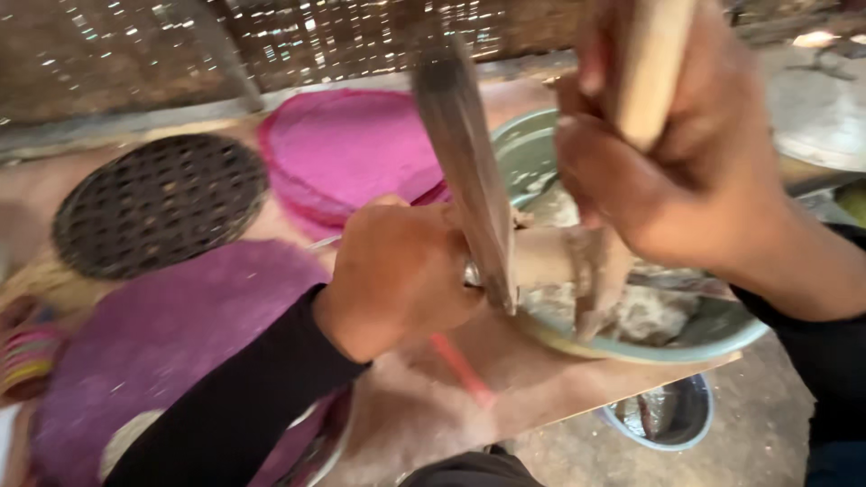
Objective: The person shapes dough into circular pieces on a tray using a wooden tool, places colorful plastic molds over some pieces, and covers the tray with a lattice lid.
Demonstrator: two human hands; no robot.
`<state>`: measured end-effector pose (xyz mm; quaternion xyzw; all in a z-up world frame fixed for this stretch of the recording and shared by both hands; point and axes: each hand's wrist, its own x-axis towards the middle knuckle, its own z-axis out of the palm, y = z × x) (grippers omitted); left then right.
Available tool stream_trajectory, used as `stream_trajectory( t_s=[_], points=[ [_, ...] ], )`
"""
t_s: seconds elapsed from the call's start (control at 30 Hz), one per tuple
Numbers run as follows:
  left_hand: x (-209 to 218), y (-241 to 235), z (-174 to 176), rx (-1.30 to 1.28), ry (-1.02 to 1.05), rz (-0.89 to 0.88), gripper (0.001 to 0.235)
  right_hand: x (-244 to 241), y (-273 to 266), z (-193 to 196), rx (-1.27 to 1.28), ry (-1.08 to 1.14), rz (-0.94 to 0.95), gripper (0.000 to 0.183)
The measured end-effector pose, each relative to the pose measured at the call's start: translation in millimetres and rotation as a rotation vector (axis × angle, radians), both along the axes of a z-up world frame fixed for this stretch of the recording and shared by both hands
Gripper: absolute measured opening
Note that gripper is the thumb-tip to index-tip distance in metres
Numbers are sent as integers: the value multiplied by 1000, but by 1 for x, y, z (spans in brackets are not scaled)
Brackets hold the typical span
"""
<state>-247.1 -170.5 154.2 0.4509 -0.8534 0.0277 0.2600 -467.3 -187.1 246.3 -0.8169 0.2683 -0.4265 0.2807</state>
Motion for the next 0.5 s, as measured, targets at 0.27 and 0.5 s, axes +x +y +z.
stream_trajectory(
  t_s=[0.27, 0.5],
  points=[
    [-97, -90, -51, 324, 638, -369, 53, -199, -116, -26, 135, -637, -164, 5],
    [-176, -111, -95, 175, 823, -558, 47, -254, -215, -140, 175, -1104, 92, 23]
  ],
)
